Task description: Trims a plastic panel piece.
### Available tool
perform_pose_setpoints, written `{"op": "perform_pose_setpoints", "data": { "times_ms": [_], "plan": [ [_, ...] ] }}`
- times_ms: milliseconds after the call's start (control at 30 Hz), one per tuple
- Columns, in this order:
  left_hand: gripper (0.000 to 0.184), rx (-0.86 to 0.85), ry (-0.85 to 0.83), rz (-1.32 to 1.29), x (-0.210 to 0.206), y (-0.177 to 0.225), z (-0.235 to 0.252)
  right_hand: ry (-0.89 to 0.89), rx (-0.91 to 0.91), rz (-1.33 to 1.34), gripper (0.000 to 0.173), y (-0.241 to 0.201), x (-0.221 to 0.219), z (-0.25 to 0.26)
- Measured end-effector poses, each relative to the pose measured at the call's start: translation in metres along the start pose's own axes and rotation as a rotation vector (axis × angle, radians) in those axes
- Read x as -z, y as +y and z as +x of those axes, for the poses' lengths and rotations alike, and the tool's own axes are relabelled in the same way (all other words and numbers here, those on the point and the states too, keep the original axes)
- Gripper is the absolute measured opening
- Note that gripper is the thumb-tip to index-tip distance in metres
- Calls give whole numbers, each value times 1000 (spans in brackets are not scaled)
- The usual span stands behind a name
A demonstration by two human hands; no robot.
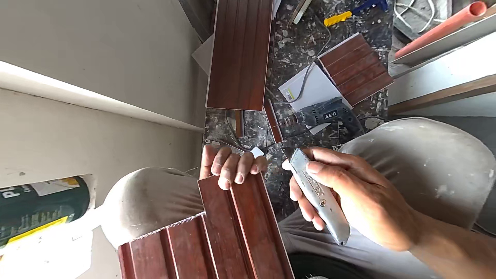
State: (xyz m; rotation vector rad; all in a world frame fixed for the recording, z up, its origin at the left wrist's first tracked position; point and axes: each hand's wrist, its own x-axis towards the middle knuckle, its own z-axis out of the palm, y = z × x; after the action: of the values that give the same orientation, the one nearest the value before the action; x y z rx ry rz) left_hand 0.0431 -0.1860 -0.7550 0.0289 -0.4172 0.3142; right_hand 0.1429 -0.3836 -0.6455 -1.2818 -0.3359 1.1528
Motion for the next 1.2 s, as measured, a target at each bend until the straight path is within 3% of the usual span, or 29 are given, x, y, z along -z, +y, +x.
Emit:
{"op": "perform_pose_setpoints", "data": {
  "times_ms": [200,433,667,867,1033,1100,1200],
  "plan": [
    [50,-43,9,21,-4,3,1,-6,-7,-14,36,-3,-4,0],
    [64,-45,42,85,-3,1,-2,-5,4,-53,35,-2,-7,1],
    [59,5,230,178,-17,-4,6,-8,56,-139,35,3,-5,5],
    [54,-16,448,257,-23,-17,9,39,-52,-142,34,-6,-4,3],
    [52,60,762,707,-47,-31,16,15,118,-339,33,-6,-2,-1],
    [49,155,805,904,-58,-39,20,-18,187,-416,34,-5,3,-2],
    [52,173,819,949,-58,-51,18,-62,216,-486,39,-3,9,-3]
  ]
}}
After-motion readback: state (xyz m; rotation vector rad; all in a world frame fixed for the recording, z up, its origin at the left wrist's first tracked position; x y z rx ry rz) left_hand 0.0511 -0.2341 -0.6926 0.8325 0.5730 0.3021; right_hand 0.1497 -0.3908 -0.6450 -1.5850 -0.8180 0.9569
